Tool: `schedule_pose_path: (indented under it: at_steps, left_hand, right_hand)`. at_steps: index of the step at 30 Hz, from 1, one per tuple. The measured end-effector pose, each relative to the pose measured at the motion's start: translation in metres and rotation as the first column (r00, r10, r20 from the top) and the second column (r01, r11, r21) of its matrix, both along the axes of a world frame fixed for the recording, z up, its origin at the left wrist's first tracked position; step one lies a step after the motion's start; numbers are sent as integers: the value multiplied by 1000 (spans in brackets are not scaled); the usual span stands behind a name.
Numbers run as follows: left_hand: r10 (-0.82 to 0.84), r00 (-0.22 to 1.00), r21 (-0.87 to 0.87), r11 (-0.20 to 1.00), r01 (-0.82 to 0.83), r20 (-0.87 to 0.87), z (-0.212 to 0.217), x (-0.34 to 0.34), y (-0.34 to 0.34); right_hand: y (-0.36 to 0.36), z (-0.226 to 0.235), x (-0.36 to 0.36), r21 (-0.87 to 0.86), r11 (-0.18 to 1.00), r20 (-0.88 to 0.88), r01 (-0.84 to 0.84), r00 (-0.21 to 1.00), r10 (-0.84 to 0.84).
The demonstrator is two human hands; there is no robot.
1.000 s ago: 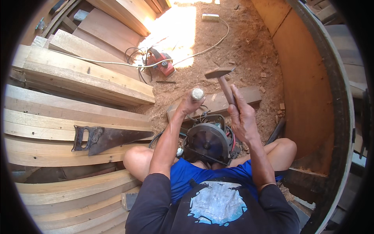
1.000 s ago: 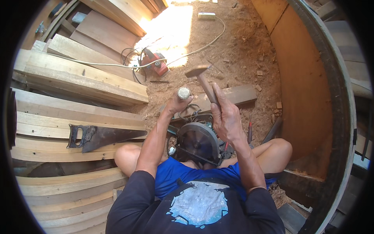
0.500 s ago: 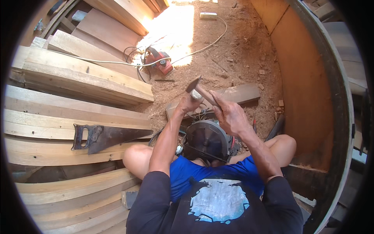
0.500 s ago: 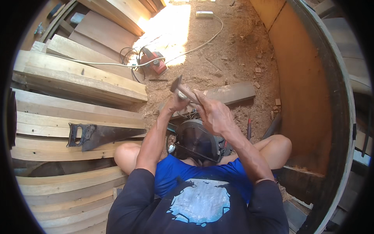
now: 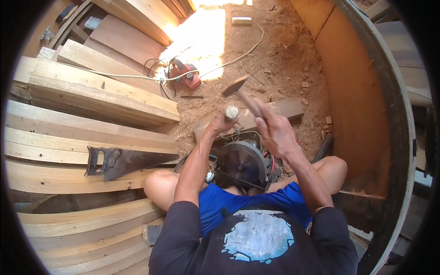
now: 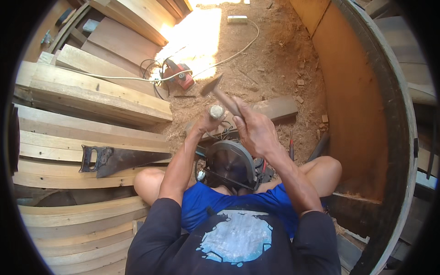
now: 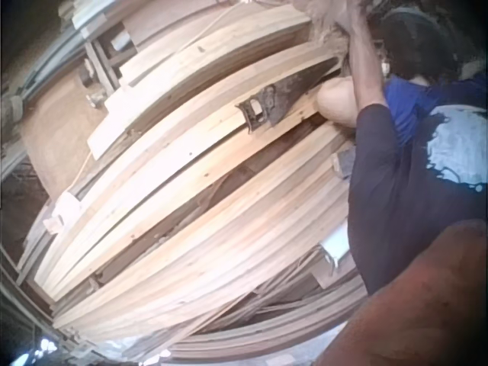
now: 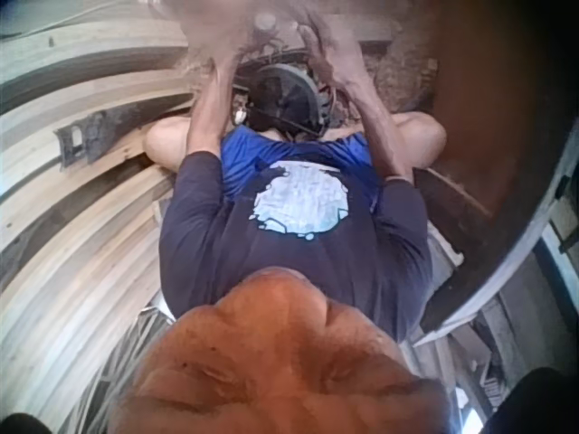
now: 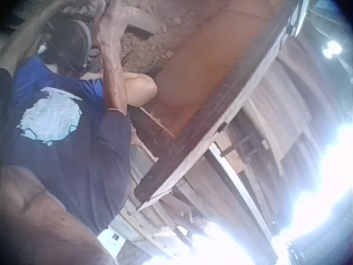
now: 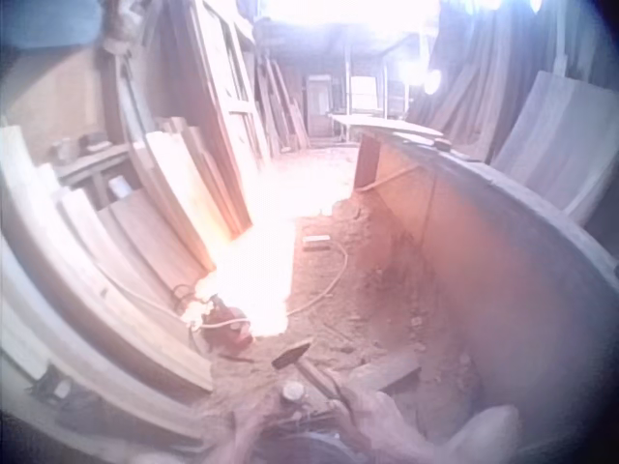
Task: The person repairs a circular saw by stripping and connecting electrical wires using their hands and a hammer.
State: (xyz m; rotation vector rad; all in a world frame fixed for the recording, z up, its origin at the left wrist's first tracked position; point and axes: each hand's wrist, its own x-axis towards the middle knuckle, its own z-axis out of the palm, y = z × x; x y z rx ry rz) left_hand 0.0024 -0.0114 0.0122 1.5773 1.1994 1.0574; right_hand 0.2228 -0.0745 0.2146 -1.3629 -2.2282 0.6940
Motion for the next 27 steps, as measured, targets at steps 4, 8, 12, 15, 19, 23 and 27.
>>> schedule_pose_path:
  at_steps: [4, 8, 12, 15, 19, 23, 27]
  left_hand:
    - [-72, 995, -158, 986, 61, -64, 19, 2, 5]
    - [-86, 990, -121, 990, 73, -110, 25, 7, 6]
    - [7, 987, 132, 991, 14, -160, 16, 14, -8]
    - [-67, 985, -40, 997, 62, -157, 24, 5, 4]
    - [-72, 979, 130, 987, 97, -189, 14, -4, 3]
    - [-7, 998, -166, 986, 17, 62, 18, -13, 4]
    - [27, 973, -2, 1000, -28, 229, 40, -33, 6]
  right_hand:
    - [-15, 47, 7, 340, 891, -657, 301, 753, -4]
    - [-4, -21, 20, 584, 790, -409, 183, 908, 92]
    - [12, -56, 18, -73, 996, 192, 47, 981, -33]
    - [-1, -3, 10, 18, 997, -49, 69, 996, -68]
    - [-2, 13, 22, 111, 966, -466, 235, 870, -158]
    - [14, -82, 73, -76, 889, -388, 452, 807, -444]
    - [3, -174, 107, -211, 806, -76, 554, 813, -578]
